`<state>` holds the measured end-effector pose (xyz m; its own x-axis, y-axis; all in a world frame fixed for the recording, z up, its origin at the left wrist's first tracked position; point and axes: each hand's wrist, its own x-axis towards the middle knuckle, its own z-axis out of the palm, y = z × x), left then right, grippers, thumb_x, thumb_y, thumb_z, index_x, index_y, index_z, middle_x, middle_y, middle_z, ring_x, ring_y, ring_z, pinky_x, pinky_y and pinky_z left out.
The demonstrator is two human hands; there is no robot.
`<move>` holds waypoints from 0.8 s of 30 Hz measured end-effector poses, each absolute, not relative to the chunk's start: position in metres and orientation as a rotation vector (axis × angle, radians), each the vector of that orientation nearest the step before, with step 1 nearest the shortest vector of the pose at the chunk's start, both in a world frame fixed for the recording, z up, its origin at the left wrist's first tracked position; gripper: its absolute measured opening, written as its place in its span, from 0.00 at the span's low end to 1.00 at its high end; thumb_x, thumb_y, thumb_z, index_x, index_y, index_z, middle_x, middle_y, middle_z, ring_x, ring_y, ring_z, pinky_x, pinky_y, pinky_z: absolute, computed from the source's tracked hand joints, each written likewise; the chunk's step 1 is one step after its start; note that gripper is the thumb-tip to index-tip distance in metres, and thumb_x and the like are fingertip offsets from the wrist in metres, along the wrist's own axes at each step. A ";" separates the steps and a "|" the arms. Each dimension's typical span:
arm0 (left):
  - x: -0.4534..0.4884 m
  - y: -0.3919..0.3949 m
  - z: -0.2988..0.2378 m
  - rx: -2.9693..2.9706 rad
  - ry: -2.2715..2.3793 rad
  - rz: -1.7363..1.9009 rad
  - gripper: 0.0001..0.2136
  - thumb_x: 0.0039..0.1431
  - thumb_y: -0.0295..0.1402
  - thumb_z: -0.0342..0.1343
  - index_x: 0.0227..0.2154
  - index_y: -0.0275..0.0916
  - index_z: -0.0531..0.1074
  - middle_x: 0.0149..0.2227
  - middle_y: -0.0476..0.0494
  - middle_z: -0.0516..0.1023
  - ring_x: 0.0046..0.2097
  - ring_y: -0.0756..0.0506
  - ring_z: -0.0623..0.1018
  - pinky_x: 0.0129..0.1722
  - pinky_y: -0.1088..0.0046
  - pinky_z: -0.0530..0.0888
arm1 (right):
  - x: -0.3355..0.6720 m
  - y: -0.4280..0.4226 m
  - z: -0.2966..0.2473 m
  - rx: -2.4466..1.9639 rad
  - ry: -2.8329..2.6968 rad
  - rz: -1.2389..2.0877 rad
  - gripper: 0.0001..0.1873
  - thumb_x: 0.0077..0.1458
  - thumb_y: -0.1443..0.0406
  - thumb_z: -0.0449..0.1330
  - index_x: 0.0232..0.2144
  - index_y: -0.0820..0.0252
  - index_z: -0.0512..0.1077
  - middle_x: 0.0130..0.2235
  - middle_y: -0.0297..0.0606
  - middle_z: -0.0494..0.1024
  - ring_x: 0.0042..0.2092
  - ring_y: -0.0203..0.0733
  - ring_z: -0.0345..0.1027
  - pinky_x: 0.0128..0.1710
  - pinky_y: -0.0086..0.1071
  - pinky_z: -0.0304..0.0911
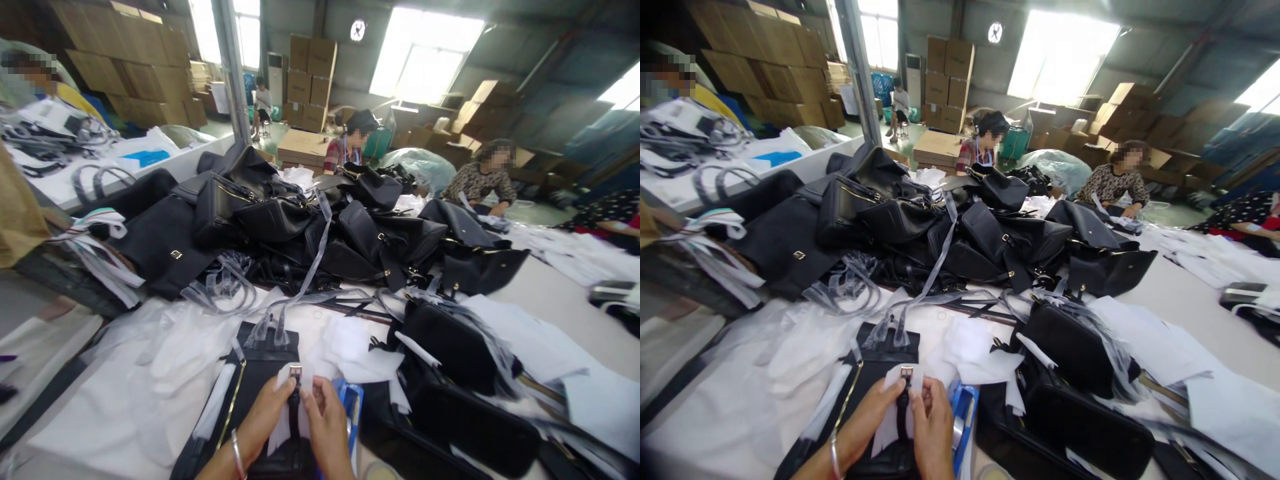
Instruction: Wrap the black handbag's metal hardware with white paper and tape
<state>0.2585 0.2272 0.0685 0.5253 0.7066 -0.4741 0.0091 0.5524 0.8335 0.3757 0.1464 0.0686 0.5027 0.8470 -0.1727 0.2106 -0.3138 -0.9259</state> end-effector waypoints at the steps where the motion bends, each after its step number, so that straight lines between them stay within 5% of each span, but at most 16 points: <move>1: 0.259 0.227 0.069 0.901 0.927 0.492 0.22 0.59 0.43 0.56 0.52 0.35 0.73 0.52 0.36 0.77 0.55 0.37 0.73 0.60 0.58 0.63 | 0.375 0.146 0.069 -1.811 -0.890 0.830 0.10 0.60 0.58 0.55 0.40 0.55 0.72 0.36 0.36 0.75 0.36 0.43 0.68 0.38 0.33 0.62; 24: 0.265 0.218 0.074 0.857 0.974 0.591 0.21 0.57 0.43 0.58 0.50 0.37 0.74 0.50 0.38 0.79 0.52 0.37 0.75 0.57 0.62 0.67 | 0.375 0.151 0.064 -1.815 -1.018 0.646 0.07 0.61 0.61 0.55 0.40 0.53 0.71 0.37 0.37 0.71 0.38 0.45 0.66 0.40 0.36 0.61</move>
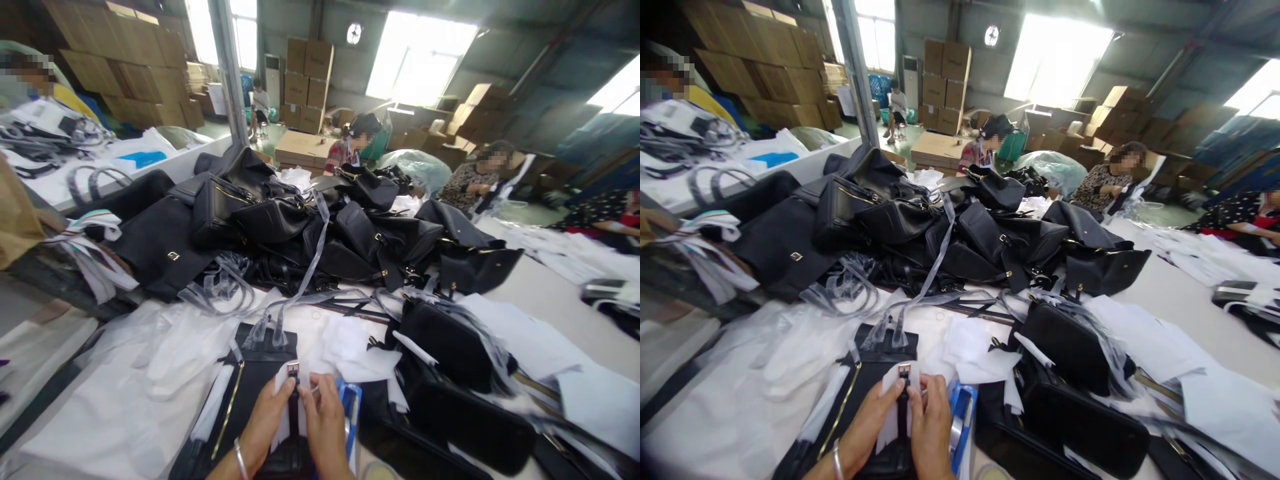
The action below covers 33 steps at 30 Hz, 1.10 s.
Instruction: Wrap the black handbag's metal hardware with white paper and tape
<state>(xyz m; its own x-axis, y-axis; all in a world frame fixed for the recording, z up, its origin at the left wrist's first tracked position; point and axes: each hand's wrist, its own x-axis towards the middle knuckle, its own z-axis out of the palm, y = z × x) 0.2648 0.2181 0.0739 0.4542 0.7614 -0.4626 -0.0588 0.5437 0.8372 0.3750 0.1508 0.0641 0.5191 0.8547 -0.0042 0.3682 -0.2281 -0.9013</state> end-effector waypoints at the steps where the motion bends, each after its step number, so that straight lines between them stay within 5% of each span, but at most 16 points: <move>1: 0.265 0.219 0.073 0.862 0.984 0.592 0.21 0.57 0.43 0.58 0.50 0.36 0.74 0.49 0.38 0.79 0.52 0.38 0.76 0.57 0.62 0.67 | 0.373 0.150 0.064 -1.800 -1.037 0.626 0.07 0.62 0.62 0.54 0.40 0.53 0.70 0.38 0.38 0.71 0.40 0.45 0.66 0.42 0.37 0.61; 5: 0.268 0.220 0.067 0.839 1.047 0.600 0.19 0.56 0.42 0.59 0.46 0.35 0.76 0.44 0.39 0.81 0.47 0.39 0.78 0.52 0.65 0.70 | 0.368 0.150 0.067 -1.756 -1.089 0.607 0.08 0.62 0.63 0.53 0.41 0.52 0.70 0.39 0.39 0.71 0.43 0.47 0.67 0.44 0.38 0.62; 8: 0.273 0.219 0.068 0.770 1.033 0.610 0.19 0.55 0.43 0.60 0.44 0.34 0.76 0.34 0.41 0.81 0.37 0.42 0.79 0.40 0.69 0.74 | 0.369 0.150 0.072 -1.705 -1.090 0.703 0.11 0.63 0.63 0.51 0.45 0.51 0.70 0.40 0.40 0.72 0.43 0.47 0.68 0.44 0.40 0.64; 12: 0.277 0.216 0.079 0.661 0.925 0.575 0.22 0.55 0.48 0.58 0.44 0.35 0.75 0.22 0.48 0.75 0.24 0.48 0.72 0.25 0.73 0.68 | 0.379 0.153 0.079 -1.595 -0.979 0.983 0.13 0.62 0.61 0.50 0.44 0.54 0.71 0.34 0.38 0.72 0.33 0.44 0.70 0.33 0.36 0.68; 17: 0.273 0.221 0.083 0.735 0.932 0.553 0.23 0.50 0.49 0.62 0.41 0.34 0.77 0.26 0.45 0.77 0.28 0.45 0.74 0.30 0.71 0.70 | 0.396 0.160 0.086 -1.518 -0.868 1.184 0.07 0.58 0.61 0.56 0.34 0.57 0.70 0.21 0.30 0.71 0.23 0.39 0.67 0.25 0.30 0.63; 25: 0.278 0.227 0.089 0.843 0.891 0.535 0.23 0.51 0.52 0.59 0.38 0.35 0.76 0.24 0.48 0.75 0.29 0.46 0.73 0.33 0.72 0.68 | 0.405 0.174 0.068 -1.403 -0.716 1.296 0.11 0.52 0.58 0.61 0.28 0.58 0.64 0.16 0.28 0.72 0.17 0.34 0.63 0.19 0.26 0.59; 33: 0.284 0.226 0.090 0.829 0.830 0.566 0.21 0.55 0.50 0.57 0.39 0.35 0.76 0.23 0.48 0.74 0.28 0.46 0.72 0.34 0.71 0.69 | 0.408 0.180 0.067 -1.380 -0.656 1.310 0.23 0.49 0.59 0.63 0.47 0.58 0.64 0.23 0.24 0.72 0.16 0.34 0.65 0.16 0.27 0.64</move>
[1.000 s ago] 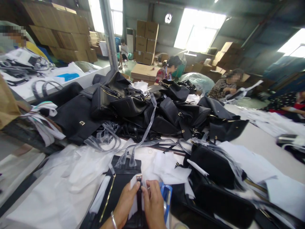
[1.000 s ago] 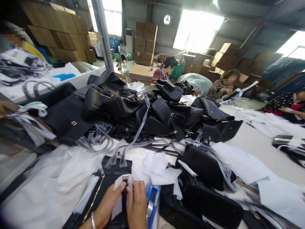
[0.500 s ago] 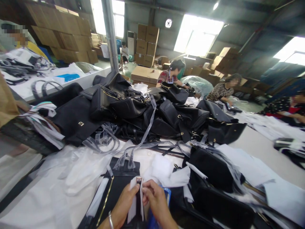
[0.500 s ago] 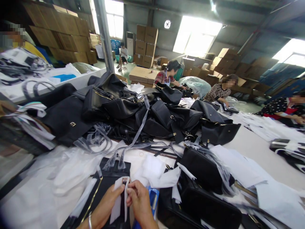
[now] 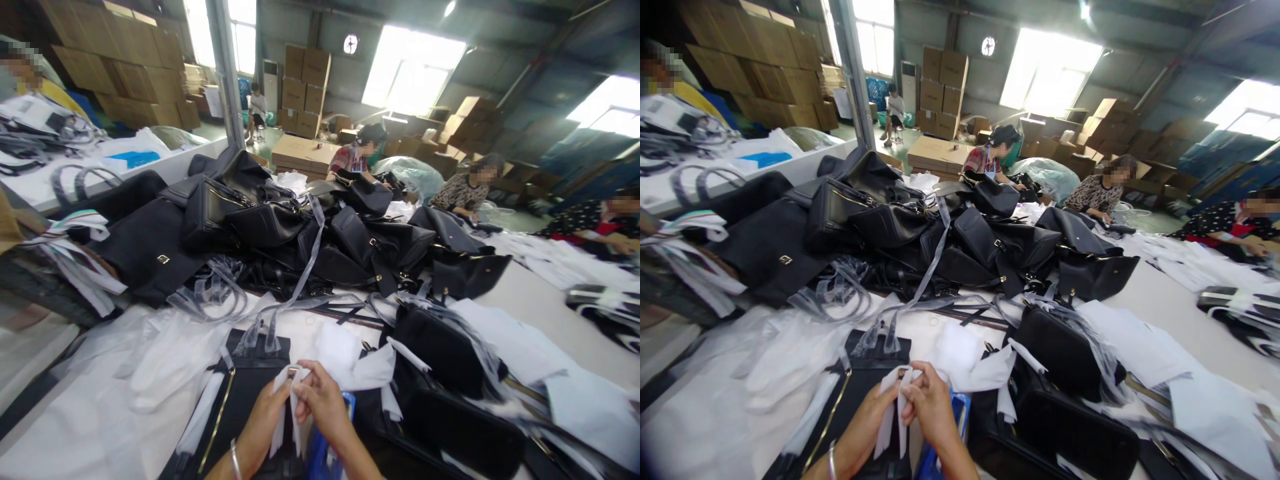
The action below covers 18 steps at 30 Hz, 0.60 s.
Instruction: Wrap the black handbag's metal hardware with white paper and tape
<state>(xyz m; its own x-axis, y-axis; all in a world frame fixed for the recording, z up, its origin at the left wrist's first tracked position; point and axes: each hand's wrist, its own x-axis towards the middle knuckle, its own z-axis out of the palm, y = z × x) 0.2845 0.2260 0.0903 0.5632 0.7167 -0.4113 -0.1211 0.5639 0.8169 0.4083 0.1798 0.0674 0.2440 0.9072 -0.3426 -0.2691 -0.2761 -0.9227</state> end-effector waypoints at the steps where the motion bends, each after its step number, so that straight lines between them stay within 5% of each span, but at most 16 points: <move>1: 0.285 0.226 0.090 0.816 0.823 0.574 0.21 0.55 0.49 0.57 0.39 0.34 0.76 0.23 0.47 0.75 0.28 0.46 0.73 0.35 0.71 0.69 | 0.411 0.181 0.068 -1.380 -0.680 1.336 0.22 0.49 0.59 0.63 0.46 0.59 0.65 0.22 0.24 0.71 0.16 0.33 0.65 0.16 0.27 0.64; 10: 0.291 0.227 0.095 0.599 0.672 0.529 0.19 0.57 0.46 0.56 0.39 0.32 0.77 0.31 0.40 0.79 0.33 0.44 0.77 0.38 0.69 0.72 | 0.428 0.194 0.083 -1.383 -0.755 1.567 0.23 0.39 0.59 0.70 0.35 0.59 0.65 0.19 0.22 0.70 0.15 0.32 0.62 0.16 0.27 0.64; 18: 0.284 0.228 0.092 0.679 0.722 0.462 0.22 0.61 0.47 0.52 0.48 0.35 0.74 0.41 0.37 0.80 0.43 0.40 0.78 0.44 0.66 0.73 | 0.433 0.190 0.088 -1.437 -0.744 1.516 0.19 0.40 0.57 0.68 0.33 0.62 0.71 0.22 0.26 0.70 0.20 0.33 0.64 0.21 0.28 0.64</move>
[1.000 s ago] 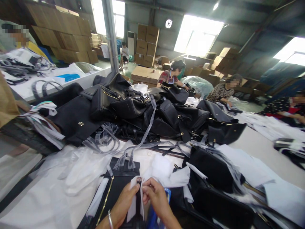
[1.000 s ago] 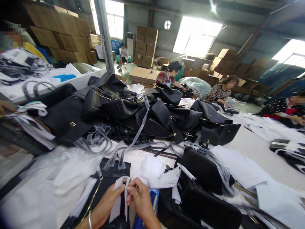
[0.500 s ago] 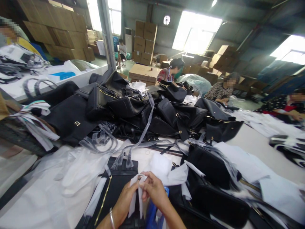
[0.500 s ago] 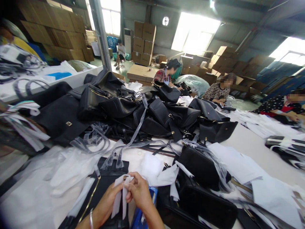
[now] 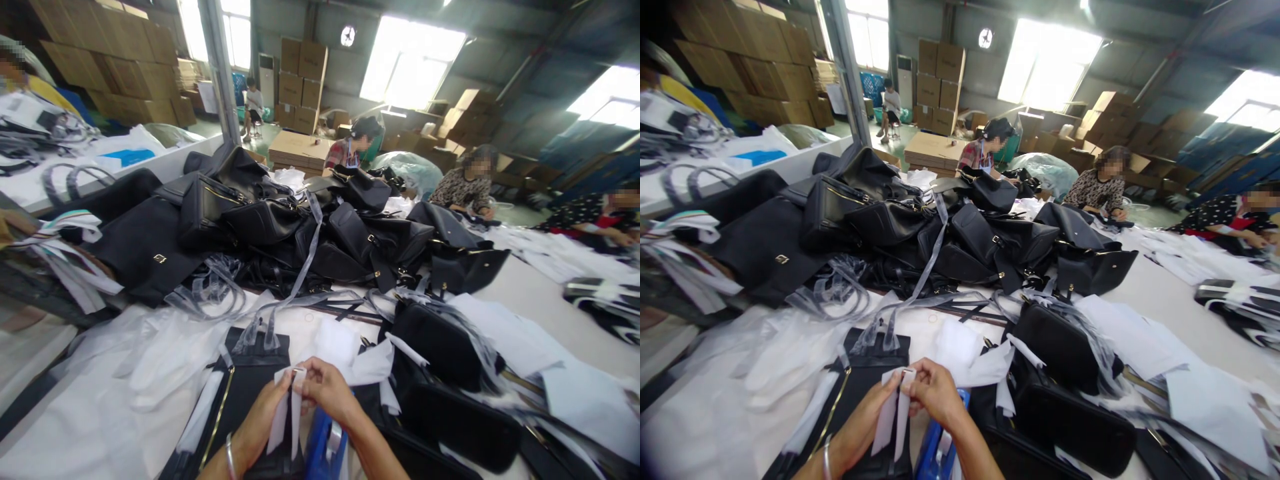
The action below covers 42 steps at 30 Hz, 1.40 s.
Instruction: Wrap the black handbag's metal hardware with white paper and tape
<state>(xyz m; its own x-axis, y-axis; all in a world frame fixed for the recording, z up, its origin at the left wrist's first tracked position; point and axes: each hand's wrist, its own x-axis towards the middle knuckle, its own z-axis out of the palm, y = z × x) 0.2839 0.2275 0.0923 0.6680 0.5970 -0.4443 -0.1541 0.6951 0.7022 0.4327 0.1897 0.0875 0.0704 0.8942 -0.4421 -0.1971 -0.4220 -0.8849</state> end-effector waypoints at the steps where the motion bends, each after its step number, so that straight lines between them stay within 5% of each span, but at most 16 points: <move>1: 0.283 0.228 0.091 0.704 0.716 0.435 0.22 0.62 0.47 0.51 0.48 0.35 0.74 0.42 0.37 0.80 0.43 0.40 0.78 0.43 0.66 0.73 | 0.434 0.189 0.087 -1.468 -0.762 1.490 0.18 0.41 0.58 0.67 0.32 0.62 0.72 0.22 0.27 0.70 0.20 0.33 0.64 0.21 0.28 0.63; 7: 0.283 0.231 0.076 0.960 0.626 0.328 0.26 0.55 0.45 0.61 0.55 0.40 0.68 0.49 0.39 0.77 0.47 0.39 0.76 0.46 0.65 0.72 | 0.438 0.188 0.078 -1.541 -0.724 1.374 0.12 0.39 0.62 0.67 0.25 0.60 0.69 0.18 0.26 0.69 0.19 0.33 0.61 0.20 0.27 0.57; 14: 0.287 0.212 0.065 1.031 0.898 0.472 0.23 0.51 0.43 0.63 0.47 0.34 0.74 0.40 0.41 0.80 0.40 0.40 0.77 0.40 0.69 0.72 | 0.434 0.175 0.066 -1.492 -0.674 1.265 0.14 0.41 0.62 0.68 0.23 0.60 0.65 0.19 0.25 0.68 0.21 0.32 0.61 0.22 0.25 0.55; 21: 0.290 0.213 0.075 1.160 0.749 0.469 0.18 0.55 0.42 0.59 0.44 0.35 0.77 0.29 0.47 0.79 0.32 0.44 0.75 0.33 0.73 0.70 | 0.454 0.169 0.090 -1.287 -0.818 1.624 0.30 0.44 0.62 0.68 0.50 0.56 0.66 0.35 0.33 0.76 0.26 0.37 0.71 0.28 0.30 0.64; 25: 0.288 0.214 0.085 1.322 0.781 0.459 0.16 0.59 0.41 0.55 0.45 0.38 0.77 0.34 0.47 0.80 0.37 0.42 0.76 0.38 0.73 0.70 | 0.459 0.169 0.089 -1.412 -0.974 1.476 0.12 0.48 0.60 0.65 0.34 0.61 0.75 0.28 0.32 0.74 0.30 0.38 0.69 0.31 0.29 0.61; 28: 0.287 0.212 0.084 1.397 0.799 0.462 0.17 0.60 0.41 0.54 0.48 0.40 0.76 0.38 0.46 0.81 0.41 0.40 0.77 0.43 0.71 0.70 | 0.455 0.169 0.080 -1.505 -0.965 1.308 0.10 0.47 0.59 0.65 0.28 0.61 0.75 0.25 0.30 0.71 0.28 0.35 0.64 0.29 0.28 0.58; 42: 0.298 0.202 0.065 1.032 0.976 0.535 0.22 0.53 0.47 0.60 0.44 0.35 0.77 0.38 0.40 0.82 0.38 0.40 0.78 0.40 0.69 0.73 | 0.437 0.167 0.088 -1.796 -1.017 1.009 0.10 0.55 0.59 0.56 0.27 0.59 0.69 0.24 0.30 0.69 0.27 0.37 0.64 0.27 0.28 0.57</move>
